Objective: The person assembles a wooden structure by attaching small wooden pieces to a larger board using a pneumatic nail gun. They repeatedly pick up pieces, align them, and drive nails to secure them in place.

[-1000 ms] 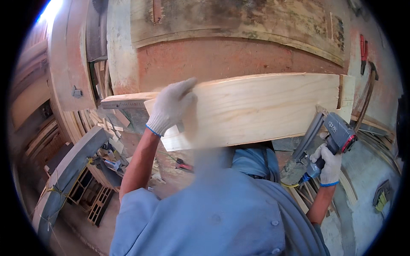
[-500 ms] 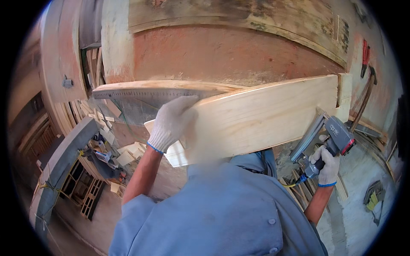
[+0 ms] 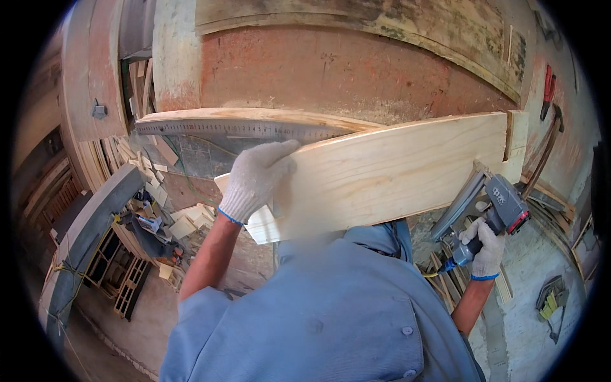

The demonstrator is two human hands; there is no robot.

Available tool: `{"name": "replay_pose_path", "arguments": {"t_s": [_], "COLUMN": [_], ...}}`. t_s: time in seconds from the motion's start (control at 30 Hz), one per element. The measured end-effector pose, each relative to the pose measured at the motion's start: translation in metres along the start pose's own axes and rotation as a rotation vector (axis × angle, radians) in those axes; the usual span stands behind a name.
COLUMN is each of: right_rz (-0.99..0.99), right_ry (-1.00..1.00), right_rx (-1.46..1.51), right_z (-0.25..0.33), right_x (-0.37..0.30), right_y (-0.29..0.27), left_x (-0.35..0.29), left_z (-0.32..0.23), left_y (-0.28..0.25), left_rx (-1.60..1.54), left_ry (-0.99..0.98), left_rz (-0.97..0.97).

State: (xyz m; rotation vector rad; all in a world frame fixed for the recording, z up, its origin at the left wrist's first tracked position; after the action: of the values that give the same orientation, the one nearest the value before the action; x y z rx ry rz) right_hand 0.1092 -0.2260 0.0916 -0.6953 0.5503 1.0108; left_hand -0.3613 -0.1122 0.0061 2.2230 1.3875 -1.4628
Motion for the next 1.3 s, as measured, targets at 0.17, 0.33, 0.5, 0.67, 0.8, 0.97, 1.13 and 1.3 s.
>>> {"name": "replay_pose_path", "arguments": {"t_s": [0.17,0.33,0.5,0.67,0.8,0.97,1.13,1.3], "right_rz": [0.020,0.035,0.004,-0.008,0.069,0.152,0.212,0.242], "right_ry": [0.012,0.014,0.016,0.028,0.024,0.011,0.034,0.053], "right_rx": [-0.007,-0.122,-0.103,-0.199,-0.275,-0.394,-0.413,-0.446], "right_z": [0.002,0.008,0.013,0.026,0.056,0.085,0.108,0.115], "right_x": [-0.003,-0.002,-0.004,-0.003,0.007,0.029,0.045,0.062], "right_y": [0.004,0.004,0.007,0.006,0.019,0.033,0.047,0.055], "left_x": [0.005,0.013,0.016,0.017,0.016,0.018,0.017,0.017], "left_z": [-0.001,0.000,-0.008,-0.016,-0.013,-0.014,-0.024,-0.022], "left_y": [-0.001,-0.003,0.000,-0.001,-0.001,-0.003,-0.009,-0.010], "left_rx": [0.031,0.079,-0.021,-0.011,-0.138,-0.153,-0.150,-0.153], "left_ry": [0.039,0.091,-0.111,-0.132,-0.187,-0.178,-0.300,-0.272], "left_rz": [0.011,0.078,0.136,0.179,0.222,0.206,0.287,0.301]}}
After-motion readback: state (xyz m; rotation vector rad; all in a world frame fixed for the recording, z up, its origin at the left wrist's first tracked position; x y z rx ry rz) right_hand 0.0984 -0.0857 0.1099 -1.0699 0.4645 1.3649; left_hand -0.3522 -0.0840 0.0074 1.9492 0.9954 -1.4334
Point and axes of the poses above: each hand's wrist, its own x-axis towards the middle knuckle, its own y-axis out of the palm, z = x × y, the point moved 5 cm from there along x, towards the middle knuckle, and after that the axes turned 5 degrees about -y, right-handed, at the moved point
